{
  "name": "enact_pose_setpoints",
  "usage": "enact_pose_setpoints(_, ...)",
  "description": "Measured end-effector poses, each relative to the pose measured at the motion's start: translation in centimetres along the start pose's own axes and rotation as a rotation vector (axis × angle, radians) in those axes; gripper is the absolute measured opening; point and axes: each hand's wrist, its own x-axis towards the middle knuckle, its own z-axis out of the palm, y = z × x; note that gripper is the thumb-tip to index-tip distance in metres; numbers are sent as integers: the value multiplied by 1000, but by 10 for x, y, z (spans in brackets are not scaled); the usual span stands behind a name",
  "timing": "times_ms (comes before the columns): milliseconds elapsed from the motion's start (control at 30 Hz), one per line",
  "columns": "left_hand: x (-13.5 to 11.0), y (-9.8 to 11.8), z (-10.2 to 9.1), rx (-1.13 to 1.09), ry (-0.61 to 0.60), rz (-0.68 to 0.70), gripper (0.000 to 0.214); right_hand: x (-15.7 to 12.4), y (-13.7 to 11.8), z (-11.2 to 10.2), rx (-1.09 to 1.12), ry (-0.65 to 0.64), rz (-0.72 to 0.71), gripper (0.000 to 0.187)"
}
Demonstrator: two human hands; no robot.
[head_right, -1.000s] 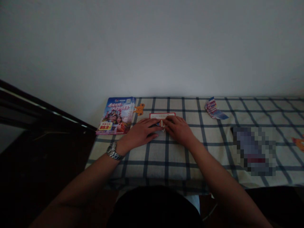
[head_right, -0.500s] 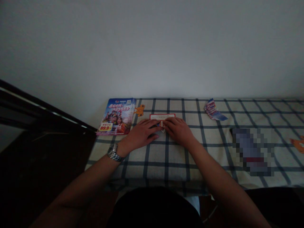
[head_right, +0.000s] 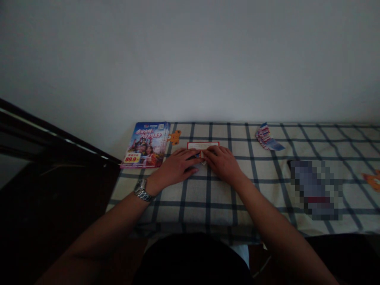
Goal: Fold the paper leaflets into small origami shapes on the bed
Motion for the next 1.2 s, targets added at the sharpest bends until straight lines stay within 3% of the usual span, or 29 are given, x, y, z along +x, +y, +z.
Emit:
enact_pose_setpoints(400, -1, -2, 0, -5, -18, -12, 42, -1, 6, -2, 139, 44, -37, 32)
enact_pose_setpoints(700, 0, 1, 0, 12, -29, -34, 41, 0, -1, 1, 4, -29, 28, 38)
enact_pose_setpoints(1200, -6, -13, -4, -27, -143, 37, 42, 0, 2, 1, 70, -20, 38, 40)
